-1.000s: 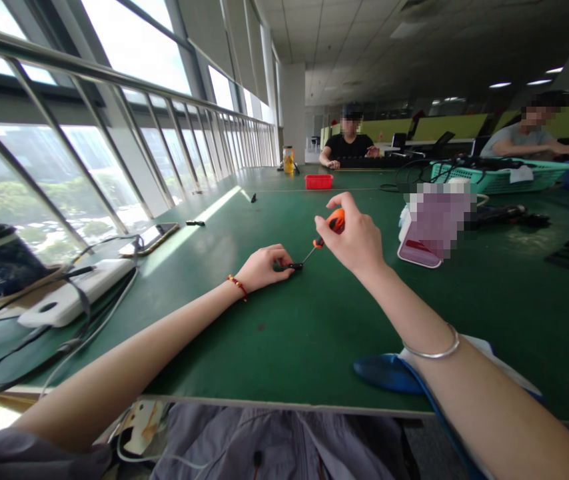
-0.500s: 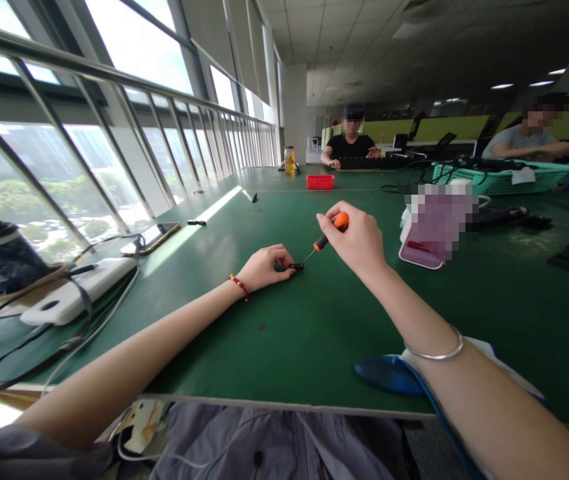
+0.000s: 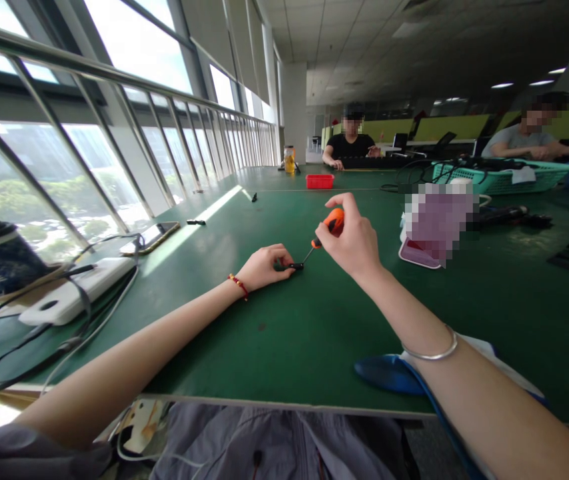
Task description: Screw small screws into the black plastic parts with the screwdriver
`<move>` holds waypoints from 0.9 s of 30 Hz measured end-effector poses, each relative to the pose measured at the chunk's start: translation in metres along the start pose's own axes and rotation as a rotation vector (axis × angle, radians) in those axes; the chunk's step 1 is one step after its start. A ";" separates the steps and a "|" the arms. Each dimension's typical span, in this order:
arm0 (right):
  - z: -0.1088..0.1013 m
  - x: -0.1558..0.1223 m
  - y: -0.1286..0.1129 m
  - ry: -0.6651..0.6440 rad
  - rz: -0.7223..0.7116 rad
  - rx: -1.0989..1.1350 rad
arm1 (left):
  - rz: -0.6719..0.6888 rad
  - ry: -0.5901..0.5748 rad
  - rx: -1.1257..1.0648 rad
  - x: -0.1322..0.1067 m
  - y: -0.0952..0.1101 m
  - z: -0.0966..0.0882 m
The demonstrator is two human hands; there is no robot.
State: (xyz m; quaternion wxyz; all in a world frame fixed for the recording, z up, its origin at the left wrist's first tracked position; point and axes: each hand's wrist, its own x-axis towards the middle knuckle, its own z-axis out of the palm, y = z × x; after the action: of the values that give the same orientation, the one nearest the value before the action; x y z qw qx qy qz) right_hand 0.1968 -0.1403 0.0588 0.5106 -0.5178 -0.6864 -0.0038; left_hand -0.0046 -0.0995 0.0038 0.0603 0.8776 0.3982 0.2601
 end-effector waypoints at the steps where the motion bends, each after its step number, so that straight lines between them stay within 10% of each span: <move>1: 0.000 -0.001 0.000 -0.003 0.004 0.011 | 0.001 0.001 -0.001 0.000 0.000 0.000; 27: 0.004 -0.003 -0.003 -0.015 -0.041 0.110 | -0.007 -0.017 0.005 0.000 0.001 -0.001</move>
State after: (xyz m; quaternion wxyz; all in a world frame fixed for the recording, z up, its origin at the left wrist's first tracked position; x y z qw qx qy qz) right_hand 0.1911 -0.1419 0.0559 0.5328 -0.4749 -0.6998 0.0274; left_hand -0.0044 -0.0997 0.0049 0.0623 0.8786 0.4012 0.2513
